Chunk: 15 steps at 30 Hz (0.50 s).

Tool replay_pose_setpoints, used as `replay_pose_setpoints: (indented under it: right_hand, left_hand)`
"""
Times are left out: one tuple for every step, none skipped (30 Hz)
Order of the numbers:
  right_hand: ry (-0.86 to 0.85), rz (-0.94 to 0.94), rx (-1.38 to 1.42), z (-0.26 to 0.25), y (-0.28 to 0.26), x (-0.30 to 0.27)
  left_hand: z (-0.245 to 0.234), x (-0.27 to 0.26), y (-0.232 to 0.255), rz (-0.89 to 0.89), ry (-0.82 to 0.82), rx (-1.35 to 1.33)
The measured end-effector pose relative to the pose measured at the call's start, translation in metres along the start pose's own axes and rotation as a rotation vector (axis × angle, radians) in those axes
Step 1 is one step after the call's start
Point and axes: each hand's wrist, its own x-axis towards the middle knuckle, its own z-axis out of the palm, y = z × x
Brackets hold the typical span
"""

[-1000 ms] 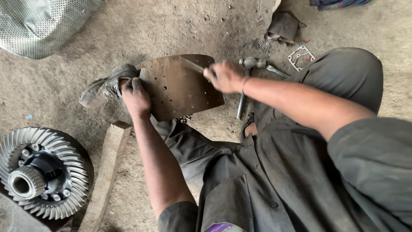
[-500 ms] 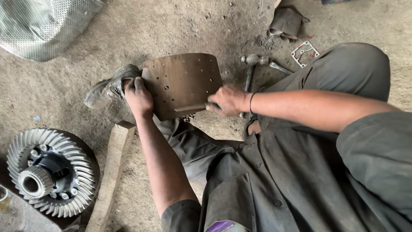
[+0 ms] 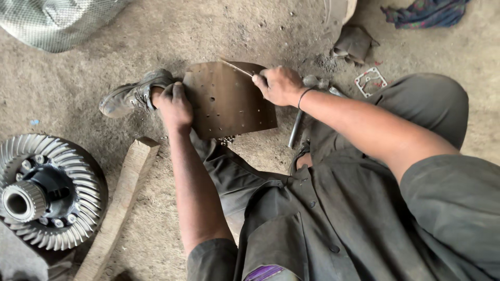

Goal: The person sits on the floor and uses a scraper to remove rust and debris from a curved metal part. They repeatedly scrape the surface, flip the part, and continue cleaning different areas.

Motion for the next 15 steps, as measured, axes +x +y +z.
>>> replay_pose_setpoints:
  right_hand:
    - [0.022,-0.070,-0.018,-0.002,-0.003,0.000]
    - [0.043,-0.141,-0.036,-0.001,-0.005,-0.002]
    - [0.063,-0.301,-0.068,0.002,-0.007,-0.006]
    - [0.082,-0.462,-0.098,0.006,-0.008,-0.009]
    - [0.100,-0.620,-0.126,0.009,-0.008,-0.012]
    - [0.074,-0.468,-0.103,0.010,-0.005,-0.008]
    - [0.050,-0.314,-0.078,0.009,-0.004,-0.002]
    - [0.025,-0.160,-0.054,0.008,-0.002,0.003]
    - [0.010,-0.083,-0.040,0.005,0.000,0.008]
    - [-0.005,-0.007,-0.026,0.003,0.002,0.011]
    - [-0.019,0.071,-0.012,0.001,0.002,0.014]
    - [-0.090,-0.044,-0.106,0.001,0.003,0.016]
    - [-0.169,-0.160,-0.200,0.005,0.002,0.014]
    - [-0.249,-0.275,-0.294,0.008,0.003,0.013]
    - [-0.206,-0.286,-0.264,0.012,0.003,0.010]
  left_hand:
    - [0.002,0.000,0.002,-0.068,0.001,-0.054]
    - [0.002,0.003,0.004,-0.136,0.002,-0.109]
    - [0.001,0.003,0.004,-0.127,-0.006,-0.131]
    - [0.001,0.004,0.003,-0.118,-0.013,-0.153]
    - [0.002,0.004,0.002,-0.108,-0.025,-0.175]
    - [0.003,0.004,0.001,-0.071,-0.017,-0.168]
    - [0.002,0.006,-0.001,-0.031,-0.012,-0.159]
    - [0.002,0.004,-0.001,0.008,-0.006,-0.150]
    - [0.003,0.004,0.000,-0.105,-0.006,-0.166]
    - [0.004,0.003,0.001,-0.217,-0.008,-0.181]
    - [0.006,0.004,0.001,-0.328,-0.012,-0.196]
    - [0.007,0.006,0.000,-0.304,-0.006,-0.250]
    - [0.007,0.007,-0.002,-0.287,0.000,-0.302]
    - [0.009,0.008,-0.004,-0.270,0.007,-0.354]
    - [0.010,0.008,-0.007,-0.298,-0.006,-0.353]
